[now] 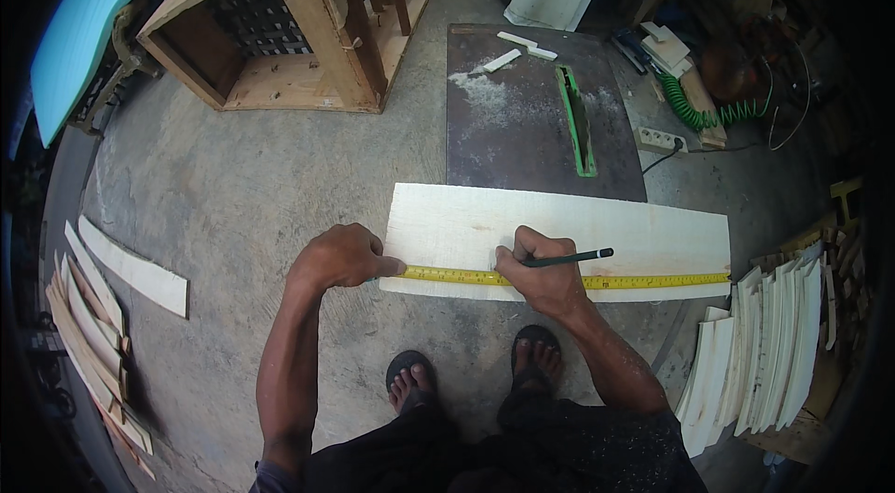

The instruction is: The person measures and marks wooden planks with a tape measure, pencil, and try square, then cuts them on a table saw. The person stacks the cut pieces and briefly interacts with another person in the workshop.

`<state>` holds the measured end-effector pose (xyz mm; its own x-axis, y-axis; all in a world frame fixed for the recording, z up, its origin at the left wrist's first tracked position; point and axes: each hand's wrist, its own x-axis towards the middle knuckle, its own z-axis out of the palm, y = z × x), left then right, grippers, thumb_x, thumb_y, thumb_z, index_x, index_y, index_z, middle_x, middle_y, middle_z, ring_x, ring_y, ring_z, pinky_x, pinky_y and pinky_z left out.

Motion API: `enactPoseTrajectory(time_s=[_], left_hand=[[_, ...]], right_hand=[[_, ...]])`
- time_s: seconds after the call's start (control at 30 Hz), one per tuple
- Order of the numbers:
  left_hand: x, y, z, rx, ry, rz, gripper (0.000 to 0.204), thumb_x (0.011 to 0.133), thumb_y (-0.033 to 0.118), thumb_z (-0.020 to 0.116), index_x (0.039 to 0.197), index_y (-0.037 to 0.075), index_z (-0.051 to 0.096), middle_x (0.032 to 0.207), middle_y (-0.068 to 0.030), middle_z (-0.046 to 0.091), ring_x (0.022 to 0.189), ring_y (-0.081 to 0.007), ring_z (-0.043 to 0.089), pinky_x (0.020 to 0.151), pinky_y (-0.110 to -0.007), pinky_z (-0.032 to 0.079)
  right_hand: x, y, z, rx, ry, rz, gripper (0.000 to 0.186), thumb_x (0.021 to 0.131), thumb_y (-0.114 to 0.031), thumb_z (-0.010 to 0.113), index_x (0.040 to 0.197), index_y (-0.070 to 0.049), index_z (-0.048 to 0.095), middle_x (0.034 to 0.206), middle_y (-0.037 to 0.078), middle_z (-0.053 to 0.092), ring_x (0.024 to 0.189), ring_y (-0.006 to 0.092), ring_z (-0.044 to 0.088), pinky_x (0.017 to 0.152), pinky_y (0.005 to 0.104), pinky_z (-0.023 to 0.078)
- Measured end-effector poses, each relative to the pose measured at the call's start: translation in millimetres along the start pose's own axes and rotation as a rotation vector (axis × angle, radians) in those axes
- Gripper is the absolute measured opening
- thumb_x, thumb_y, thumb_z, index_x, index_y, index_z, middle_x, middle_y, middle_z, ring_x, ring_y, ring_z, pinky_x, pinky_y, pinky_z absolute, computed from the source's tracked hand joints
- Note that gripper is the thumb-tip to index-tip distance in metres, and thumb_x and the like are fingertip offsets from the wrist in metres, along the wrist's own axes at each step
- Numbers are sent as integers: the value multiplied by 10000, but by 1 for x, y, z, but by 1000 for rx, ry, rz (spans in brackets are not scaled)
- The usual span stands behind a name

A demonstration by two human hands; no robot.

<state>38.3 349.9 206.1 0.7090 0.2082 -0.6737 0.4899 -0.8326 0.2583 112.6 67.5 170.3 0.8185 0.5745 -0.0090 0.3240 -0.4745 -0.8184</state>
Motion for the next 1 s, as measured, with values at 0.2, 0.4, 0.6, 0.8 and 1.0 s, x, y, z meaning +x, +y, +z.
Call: enactPoseTrajectory(time_s=[0.2, 0.4, 0.6, 0.8, 1.0], left_hand=[[-57, 21, 9, 26, 209, 47, 455, 865, 431, 812, 959, -13, 785, 847, -138, 739, 744, -247, 711, 683, -364, 554], [-93, 31, 45, -169, -31, 455, 407, 979, 396, 701, 996, -6, 762, 812, -140, 704, 758, -276, 708, 714, -405, 577], [-71, 39, 69, -233, -478, 249, 604, 977, 416, 695, 1331, -50, 546, 914, -196, 737, 866, -293, 745, 770, -427, 579], [-32, 10, 133, 24, -419, 189, 668, 975, 470, 668, 1362, -44, 489, 1065, -253, 720, 1054, -357, 712, 938, -471, 543], [-18, 18, 184, -199, -282, 536, 760, 982, 523, 641, 1499, 11, 419, 1436, -314, 515, 1316, -458, 537, 1090, -521, 449]], right_hand=[[-11, 8, -35, -108, 410, -261, 342, 1051, -277, 619, 856, 3, 612, 827, 101, 638, 695, 175, 593, 613, 332, 469], [-48, 36, -123, -399, 620, 110, 291, 1042, -271, 615, 955, 6, 627, 901, 114, 642, 756, 226, 627, 682, 379, 497], [-64, 46, -162, -786, 343, 313, 637, 793, -392, 831, 1294, -59, 625, 1355, 116, 599, 1063, 327, 703, 903, 472, 549], [-31, 55, -181, -790, -2, 354, 1065, 543, -502, 920, 1459, -95, 559, 1437, 122, 568, 1201, 325, 664, 1042, 516, 485], [-33, 53, -201, -923, -19, 300, 902, 427, -537, 948, 1150, -37, 746, 1082, 80, 627, 955, 280, 707, 840, 452, 540]])
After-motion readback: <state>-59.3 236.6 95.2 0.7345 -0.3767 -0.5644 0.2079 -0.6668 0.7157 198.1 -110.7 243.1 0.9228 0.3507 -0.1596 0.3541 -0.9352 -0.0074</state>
